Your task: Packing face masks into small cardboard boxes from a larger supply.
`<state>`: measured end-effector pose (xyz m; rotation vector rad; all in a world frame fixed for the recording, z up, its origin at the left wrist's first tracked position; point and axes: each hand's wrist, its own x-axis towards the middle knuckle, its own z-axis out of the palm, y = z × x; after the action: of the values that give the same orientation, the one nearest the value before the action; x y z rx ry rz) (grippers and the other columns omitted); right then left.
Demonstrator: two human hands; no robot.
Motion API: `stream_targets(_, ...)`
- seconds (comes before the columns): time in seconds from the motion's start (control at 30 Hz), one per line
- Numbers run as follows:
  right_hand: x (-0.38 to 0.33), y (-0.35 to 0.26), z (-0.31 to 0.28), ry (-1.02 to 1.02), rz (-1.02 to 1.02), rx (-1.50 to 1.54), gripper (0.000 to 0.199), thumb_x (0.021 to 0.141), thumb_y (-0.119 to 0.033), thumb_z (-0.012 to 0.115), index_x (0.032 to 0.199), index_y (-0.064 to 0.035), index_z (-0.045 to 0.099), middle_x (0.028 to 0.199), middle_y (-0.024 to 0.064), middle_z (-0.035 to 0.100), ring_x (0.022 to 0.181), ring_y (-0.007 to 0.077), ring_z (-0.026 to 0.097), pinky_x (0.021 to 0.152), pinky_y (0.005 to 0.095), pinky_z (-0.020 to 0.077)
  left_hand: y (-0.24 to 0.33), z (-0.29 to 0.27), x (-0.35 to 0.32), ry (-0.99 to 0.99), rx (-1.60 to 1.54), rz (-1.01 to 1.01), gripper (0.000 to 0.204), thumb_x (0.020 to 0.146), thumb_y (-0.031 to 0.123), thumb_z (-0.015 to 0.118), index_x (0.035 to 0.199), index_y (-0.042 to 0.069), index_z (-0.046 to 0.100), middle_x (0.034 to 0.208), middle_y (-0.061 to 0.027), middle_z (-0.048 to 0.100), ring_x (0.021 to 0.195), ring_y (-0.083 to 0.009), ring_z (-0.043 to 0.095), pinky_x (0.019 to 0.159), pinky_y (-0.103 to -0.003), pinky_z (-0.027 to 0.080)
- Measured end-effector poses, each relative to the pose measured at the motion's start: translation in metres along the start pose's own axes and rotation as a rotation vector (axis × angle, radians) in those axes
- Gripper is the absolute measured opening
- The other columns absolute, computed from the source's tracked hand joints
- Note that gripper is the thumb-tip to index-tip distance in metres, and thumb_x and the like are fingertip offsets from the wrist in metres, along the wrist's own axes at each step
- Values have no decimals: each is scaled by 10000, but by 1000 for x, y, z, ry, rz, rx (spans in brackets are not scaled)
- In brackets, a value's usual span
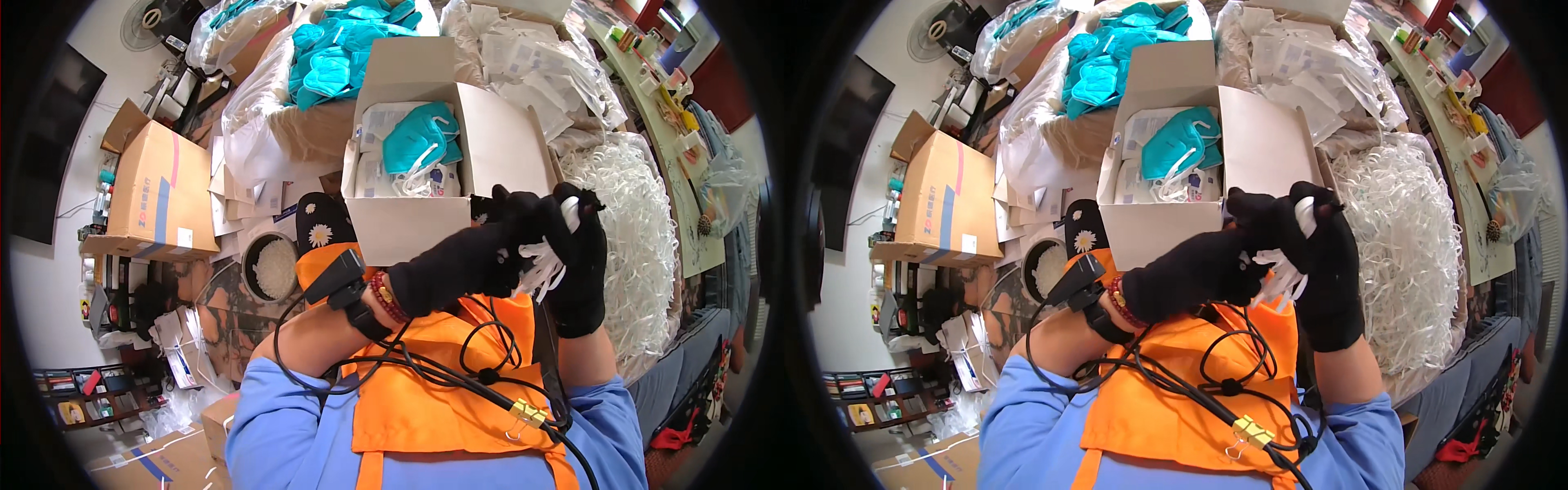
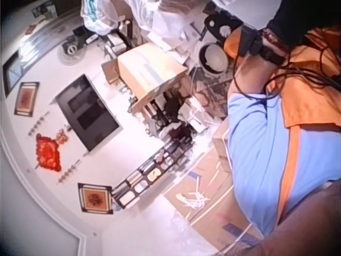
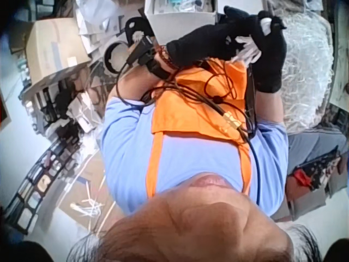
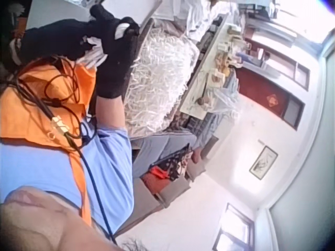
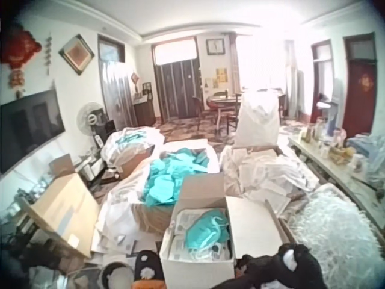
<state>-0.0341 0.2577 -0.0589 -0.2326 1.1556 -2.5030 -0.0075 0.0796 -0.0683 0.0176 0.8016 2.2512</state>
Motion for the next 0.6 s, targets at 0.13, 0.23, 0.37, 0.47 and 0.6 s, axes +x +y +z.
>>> stream_targets(0.13, 2, 5, -1, -104, -39, -82, 396, 951, -445, 456, 1020, -58, 498, 1200, 300, 578, 1127, 357, 569, 999, 428, 418, -16, -10, 7, -98, 360, 150, 336, 1004, 262, 466, 1265, 59, 526, 1085, -37, 590, 954, -112, 581, 834, -246, 487)
stream_targets(0.23, 11, 11, -20, -245, -73, -153, 402, 952, -429, 452, 1070, -49, 502, 1207, 305, 571, 1139, 363, 566, 995, 421, 429, -21, -17, 9, -112, 519, 220, 313, 1005, 277, 464, 1205, 62, 571, 1026, -22, 600, 851, -83, 562, 723, -223, 471)
stream_targets(0.37, 7, 8, -18, -194, -12, -140, 399, 965, -393, 433, 1121, -32, 501, 1213, 305, 568, 1153, 348, 569, 955, 398, 471, -19, -14, 4, -75, 593, 233, 288, 1005, 268, 457, 1133, 57, 606, 918, 1, 584, 740, -42, 506, 617, -188, 408)
stream_targets(0.47, 9, 15, -23, -177, 4, -10, 388, 979, -381, 419, 1129, -31, 498, 1212, 296, 572, 1161, 339, 568, 925, 384, 497, -19, -12, 3, -41, 401, 94, 276, 1001, 252, 463, 1117, 48, 609, 834, 9, 561, 695, -38, 490, 591, -189, 396)
stream_targets(0.6, 9, 22, -19, -25, 61, 155, 394, 980, -404, 441, 1143, -50, 497, 1222, 286, 570, 1172, 355, 555, 908, 410, 516, -11, -10, 0, 81, 199, -102, 260, 978, 239, 520, 1128, 41, 599, 740, 21, 536, 643, -42, 483, 572, -205, 400)
